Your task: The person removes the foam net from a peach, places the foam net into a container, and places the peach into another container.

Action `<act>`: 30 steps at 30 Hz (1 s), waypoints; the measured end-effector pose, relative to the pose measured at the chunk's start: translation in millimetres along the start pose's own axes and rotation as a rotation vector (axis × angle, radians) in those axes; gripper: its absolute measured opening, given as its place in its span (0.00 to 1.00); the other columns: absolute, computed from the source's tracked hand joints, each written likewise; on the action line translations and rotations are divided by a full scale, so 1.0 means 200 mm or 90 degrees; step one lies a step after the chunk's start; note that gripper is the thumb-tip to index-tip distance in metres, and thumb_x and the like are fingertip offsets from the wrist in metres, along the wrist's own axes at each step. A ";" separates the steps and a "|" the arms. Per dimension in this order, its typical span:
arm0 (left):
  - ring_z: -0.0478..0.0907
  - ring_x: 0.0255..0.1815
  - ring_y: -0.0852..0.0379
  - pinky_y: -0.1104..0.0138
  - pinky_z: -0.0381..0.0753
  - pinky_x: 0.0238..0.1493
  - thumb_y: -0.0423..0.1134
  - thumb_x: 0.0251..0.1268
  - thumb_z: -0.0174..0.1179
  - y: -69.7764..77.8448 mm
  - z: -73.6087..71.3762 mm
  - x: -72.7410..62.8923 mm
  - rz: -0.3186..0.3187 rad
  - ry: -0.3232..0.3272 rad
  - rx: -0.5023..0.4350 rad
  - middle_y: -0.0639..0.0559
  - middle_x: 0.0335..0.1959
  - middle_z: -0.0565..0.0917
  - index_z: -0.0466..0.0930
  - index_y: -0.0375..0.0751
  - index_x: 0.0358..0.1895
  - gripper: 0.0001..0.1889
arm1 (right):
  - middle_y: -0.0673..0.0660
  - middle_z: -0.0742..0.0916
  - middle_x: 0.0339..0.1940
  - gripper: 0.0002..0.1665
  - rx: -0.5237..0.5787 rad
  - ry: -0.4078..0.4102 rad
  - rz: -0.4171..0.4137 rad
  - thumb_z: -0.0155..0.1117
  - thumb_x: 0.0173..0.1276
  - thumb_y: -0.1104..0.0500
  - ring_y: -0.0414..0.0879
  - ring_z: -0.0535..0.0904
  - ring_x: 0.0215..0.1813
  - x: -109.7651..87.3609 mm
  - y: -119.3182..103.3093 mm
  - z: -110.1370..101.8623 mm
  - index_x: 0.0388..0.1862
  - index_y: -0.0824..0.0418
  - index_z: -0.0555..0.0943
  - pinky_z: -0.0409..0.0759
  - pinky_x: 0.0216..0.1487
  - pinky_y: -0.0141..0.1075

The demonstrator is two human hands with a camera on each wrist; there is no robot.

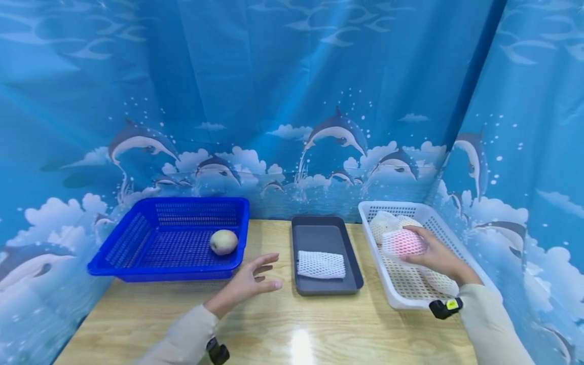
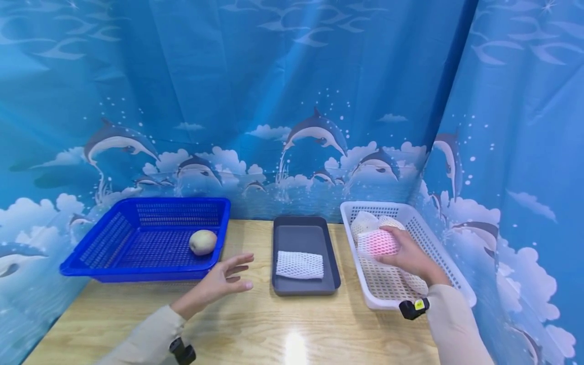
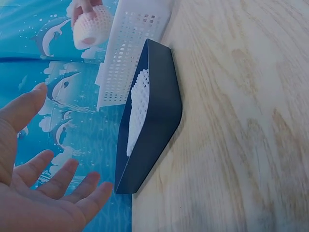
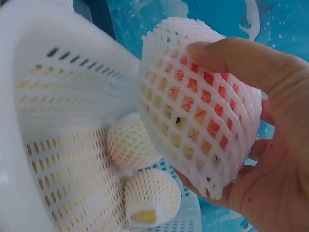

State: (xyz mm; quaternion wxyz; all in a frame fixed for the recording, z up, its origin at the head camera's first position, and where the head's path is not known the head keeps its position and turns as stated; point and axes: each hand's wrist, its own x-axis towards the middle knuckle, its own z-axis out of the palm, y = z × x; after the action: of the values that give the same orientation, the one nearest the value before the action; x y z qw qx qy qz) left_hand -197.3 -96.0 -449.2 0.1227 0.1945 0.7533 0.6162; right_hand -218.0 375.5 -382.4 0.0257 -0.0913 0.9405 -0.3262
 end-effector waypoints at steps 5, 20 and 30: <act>0.62 0.68 0.32 0.44 0.62 0.68 0.40 0.55 0.70 -0.01 0.01 -0.01 -0.001 0.005 0.002 0.35 0.69 0.66 0.62 0.35 0.70 0.40 | 0.73 0.60 0.70 0.51 -0.004 0.021 -0.048 0.73 0.56 0.48 0.72 0.58 0.66 -0.02 -0.07 0.03 0.73 0.61 0.58 0.64 0.57 0.73; 0.61 0.68 0.30 0.41 0.61 0.68 0.37 0.55 0.69 -0.05 0.03 -0.01 -0.004 0.007 -0.002 0.33 0.68 0.66 0.62 0.34 0.69 0.38 | 0.73 0.64 0.69 0.49 0.054 0.063 -0.085 0.75 0.55 0.51 0.70 0.70 0.60 -0.03 -0.28 0.28 0.72 0.58 0.60 0.77 0.52 0.62; 0.62 0.68 0.32 0.42 0.61 0.68 0.37 0.54 0.70 -0.07 0.03 -0.01 -0.018 0.014 -0.003 0.35 0.69 0.66 0.62 0.36 0.70 0.39 | 0.70 0.71 0.63 0.48 0.111 0.083 -0.095 0.77 0.51 0.54 0.64 0.72 0.58 -0.02 -0.39 0.52 0.69 0.61 0.65 0.76 0.55 0.57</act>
State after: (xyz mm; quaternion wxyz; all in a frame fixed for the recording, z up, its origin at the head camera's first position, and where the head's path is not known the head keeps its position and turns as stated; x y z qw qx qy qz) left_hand -195.4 -93.8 -464.8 0.1231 0.1767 0.7561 0.6180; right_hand -191.8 253.3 -416.6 -0.0520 -0.1374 0.8988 -0.4130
